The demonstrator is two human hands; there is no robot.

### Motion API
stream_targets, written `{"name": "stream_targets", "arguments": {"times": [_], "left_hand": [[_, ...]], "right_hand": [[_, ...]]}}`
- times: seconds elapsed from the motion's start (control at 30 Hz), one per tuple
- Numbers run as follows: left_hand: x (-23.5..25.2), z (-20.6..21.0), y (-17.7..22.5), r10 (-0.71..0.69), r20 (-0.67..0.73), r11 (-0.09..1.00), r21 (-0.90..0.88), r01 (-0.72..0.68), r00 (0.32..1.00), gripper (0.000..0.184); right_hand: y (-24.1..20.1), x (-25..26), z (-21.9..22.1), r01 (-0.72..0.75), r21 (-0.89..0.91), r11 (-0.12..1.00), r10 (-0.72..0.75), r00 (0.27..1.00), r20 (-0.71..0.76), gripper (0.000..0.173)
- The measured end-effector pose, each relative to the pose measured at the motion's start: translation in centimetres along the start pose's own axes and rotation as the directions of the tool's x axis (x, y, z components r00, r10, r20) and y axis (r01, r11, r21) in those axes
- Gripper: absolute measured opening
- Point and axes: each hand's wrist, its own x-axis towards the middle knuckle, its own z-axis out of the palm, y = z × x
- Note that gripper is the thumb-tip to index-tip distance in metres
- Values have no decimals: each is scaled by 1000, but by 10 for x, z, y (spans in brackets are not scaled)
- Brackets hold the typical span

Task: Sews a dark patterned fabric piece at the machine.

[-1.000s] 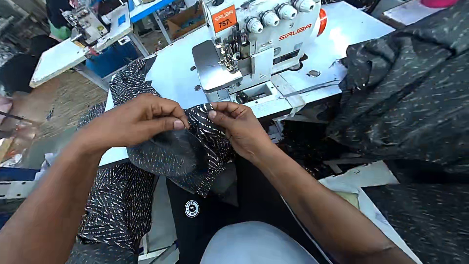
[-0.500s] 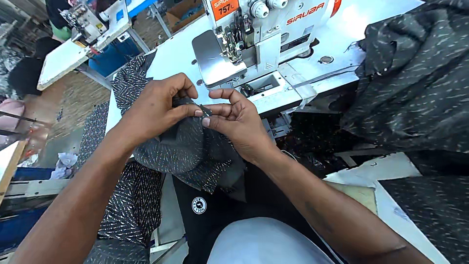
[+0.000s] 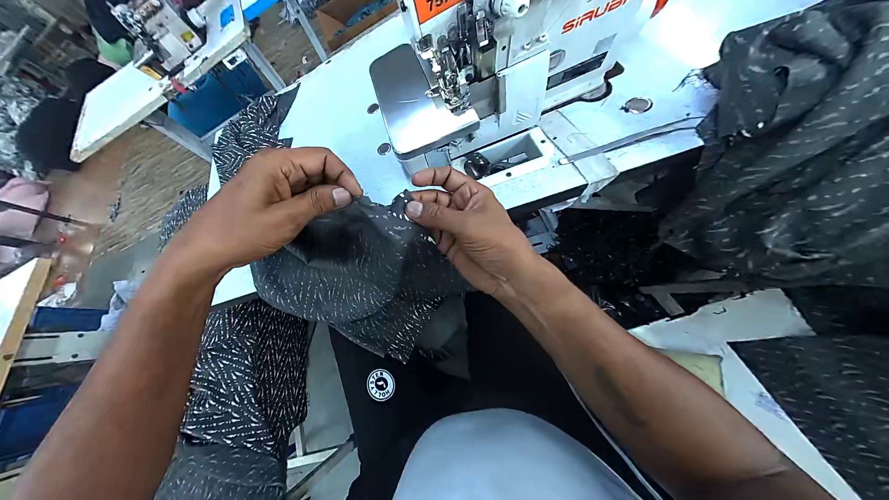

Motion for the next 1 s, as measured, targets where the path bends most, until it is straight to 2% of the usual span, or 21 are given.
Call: {"name": "stream_targets", "arguments": {"times": [0.1, 0.17, 0.27, 0.4, 0.47, 0.53, 0.6, 0.63, 0.67, 0.73, 0.83, 0.9, 1.0], "left_hand": [[3, 7, 0, 55, -54, 971, 234, -40, 997, 14], [3, 9, 0, 62, -52, 976, 212, -49, 997, 12], [1, 9, -3, 30, -50, 987, 161, -21, 998, 19], [3, 10, -5, 26, -95, 964, 265, 0, 995, 12], [-2, 3, -6, 60, -26, 983, 176, -55, 998, 16], [-17, 0, 3, 71, 110, 997, 33, -75, 991, 24], [-32, 1, 20, 89, 286, 996, -53, -77, 954, 28], [-36, 4, 27, 113, 330, 993, -65, -97, 937, 27], [-38, 10, 32, 136, 309, 991, -32, -133, 941, 25], [-34, 19, 40, 173, 177, 963, 176, -204, 969, 22], [-21, 21, 43, 242, 17, 895, 382, -230, 970, 20], [-16, 20, 37, 280, -82, 889, 399, -225, 957, 15], [-14, 20, 28, 285, -175, 920, 325, -218, 942, 10]], "right_hand": [[-3, 0, 7, -12, 41, 999, 11, 1000, 11, 34], [-2, -3, 9, 2, 39, 999, -3, 1000, 22, 33], [1, -4, 7, 34, 47, 998, -36, 999, 27, 28], [2, -4, 8, 88, 24, 996, -89, 995, 45, 30], [1, -3, 9, 99, -16, 995, -99, 995, 19, 31], [1, -1, 7, 79, -34, 996, -80, 997, -23, 32], [-4, -1, 6, 75, -20, 997, -75, 996, -40, 33], [-6, -3, 8, 82, -18, 996, -83, 996, -33, 33], [-8, -4, 12, 87, -20, 996, -88, 996, -21, 33], [-7, -8, 23, 83, -13, 996, -83, 996, 15, 38], [-5, -13, 38, 118, -22, 993, -116, 991, 61, 49], [-7, -17, 41, 153, -61, 986, -149, 987, 66, 51], [-13, -20, 39, 169, -124, 978, -162, 985, 59, 50]]}}
